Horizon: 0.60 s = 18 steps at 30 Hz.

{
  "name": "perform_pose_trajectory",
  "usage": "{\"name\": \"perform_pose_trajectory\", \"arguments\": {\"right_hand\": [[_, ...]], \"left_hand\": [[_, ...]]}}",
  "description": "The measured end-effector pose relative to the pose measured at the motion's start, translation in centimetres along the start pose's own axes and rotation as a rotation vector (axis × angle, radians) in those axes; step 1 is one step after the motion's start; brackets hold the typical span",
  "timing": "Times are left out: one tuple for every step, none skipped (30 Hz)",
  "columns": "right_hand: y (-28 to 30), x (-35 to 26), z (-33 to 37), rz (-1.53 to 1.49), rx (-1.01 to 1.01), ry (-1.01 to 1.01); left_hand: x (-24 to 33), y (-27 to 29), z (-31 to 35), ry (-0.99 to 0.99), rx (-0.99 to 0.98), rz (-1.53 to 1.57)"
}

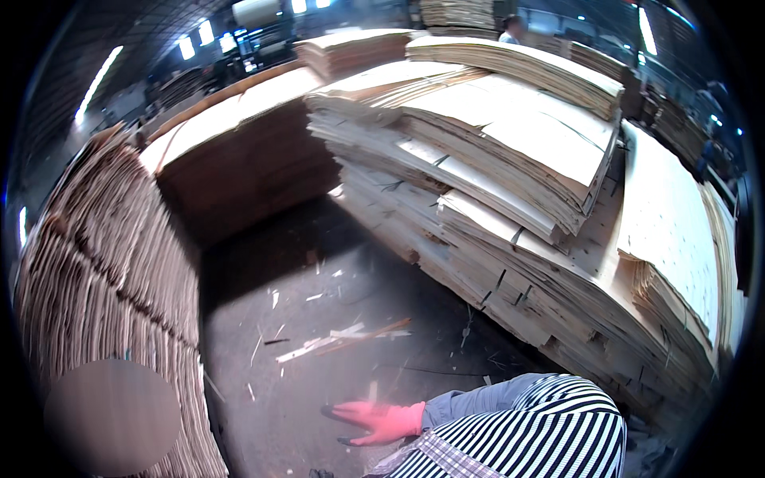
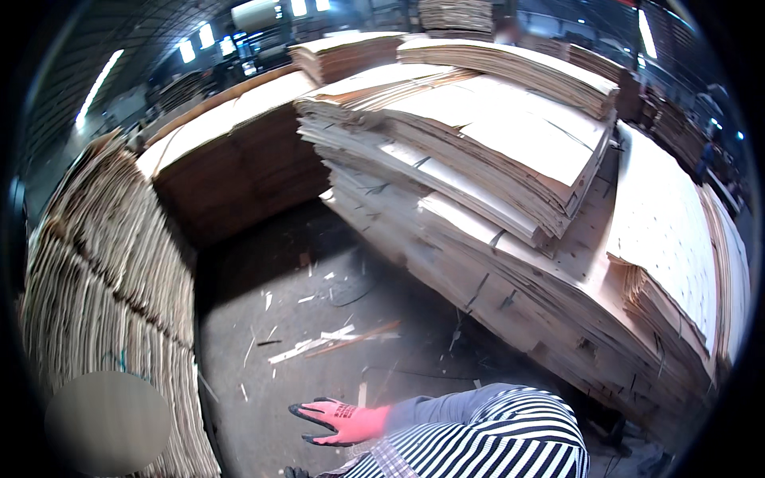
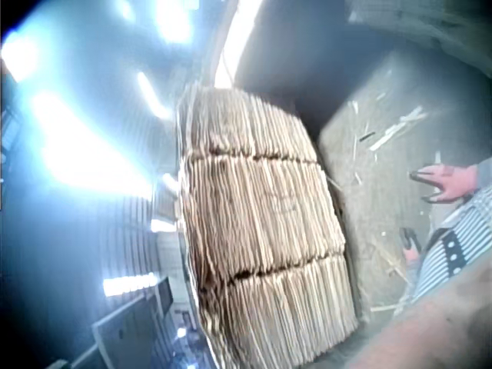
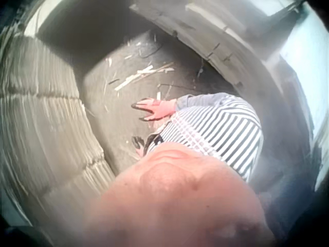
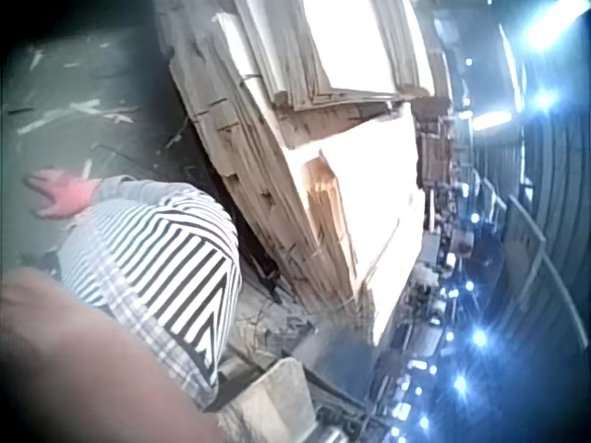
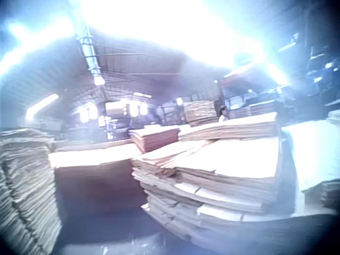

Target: The person feeds large plywood sheets into a roller machine one at a time. They guide each sheet through the rollers and then stack the processed sheets on a pile to the side.

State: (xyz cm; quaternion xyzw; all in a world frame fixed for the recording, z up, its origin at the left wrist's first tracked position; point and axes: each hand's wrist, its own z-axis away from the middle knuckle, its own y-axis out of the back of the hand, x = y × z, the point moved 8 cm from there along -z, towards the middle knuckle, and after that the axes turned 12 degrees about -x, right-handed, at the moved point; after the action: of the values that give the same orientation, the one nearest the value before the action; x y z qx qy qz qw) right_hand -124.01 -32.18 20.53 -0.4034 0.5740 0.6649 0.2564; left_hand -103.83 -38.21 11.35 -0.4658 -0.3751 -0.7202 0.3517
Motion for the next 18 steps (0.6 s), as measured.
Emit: {"name": "perform_pose_trajectory", "arguments": {"right_hand": [[0.8,1.2,-1.5,-0.017,0.038,-0.016],[1.7,2.4,-3.0,-0.001,0.068,-0.041],[2.9,4.2,-4.9,-0.007,0.095,-0.084],[4.4,6.3,-6.7,-0.013,0.121,-0.128],[5.1,7.4,-8.4,-0.03,0.126,-0.157],[6.4,8.0,-10.0,0.002,0.158,-0.179],[8.2,8.7,-11.6,-0.006,0.195,-0.226],[10.0,9.4,-13.1,-0.013,0.231,-0.272],[11.5,9.9,-14.4,-0.022,0.27,-0.322],[12.6,10.3,-15.8,-0.032,0.276,-0.366],[14.0,10.8,-17.7,-0.039,0.307,-0.351],[15.2,11.9,-19.0,-0.047,0.33,-0.352],[16.5,12.7,-20.4,-0.054,0.348,-0.348],[18.1,13.0,-21.5,-0.06,0.379,-0.416],[19.8,13.4,-22.3,-0.08,0.396,-0.47],[21.2,14.3,-23.2,-0.097,0.404,-0.519],[22.6,16.8,-24.3,-0.118,0.48,-0.556],[23.9,19.1,-25.4,-0.126,0.519,-0.576]], "left_hand": [[0.6,0.3,-3.2,-0.005,-0.027,0.003],[1.3,0.6,-6.4,-0.015,-0.057,0.0],[1.8,1.0,-9.7,-0.023,-0.085,0.001],[2.2,1.5,-13.1,-0.028,-0.117,0.002],[3.0,2.4,-16.2,-0.048,-0.134,0.003],[3.4,3.7,-18.6,-0.051,-0.134,0.008],[4.2,4.2,-21.5,-0.057,-0.148,0.022],[5.0,5.2,-24.5,-0.06,-0.159,0.032],[5.9,5.8,-27.4,-0.064,-0.174,0.047],[6.6,6.8,-29.9,-0.061,-0.181,0.063],[7.4,7.8,-32.6,-0.064,-0.186,0.08],[7.9,8.5,-35.1,-0.058,-0.202,0.116],[8.6,8.3,-38.0,-0.061,-0.222,0.157],[9.3,8.6,-40.7,-0.067,-0.238,0.221],[10.8,8.0,-44.0,-0.072,-0.246,0.278],[12.6,6.8,-47.4,-0.08,-0.273,0.338],[15.5,6.0,-50.4,-0.249,-0.378,0.282],[19.0,4.5,-52.5,-0.228,-0.383,0.272]]}}
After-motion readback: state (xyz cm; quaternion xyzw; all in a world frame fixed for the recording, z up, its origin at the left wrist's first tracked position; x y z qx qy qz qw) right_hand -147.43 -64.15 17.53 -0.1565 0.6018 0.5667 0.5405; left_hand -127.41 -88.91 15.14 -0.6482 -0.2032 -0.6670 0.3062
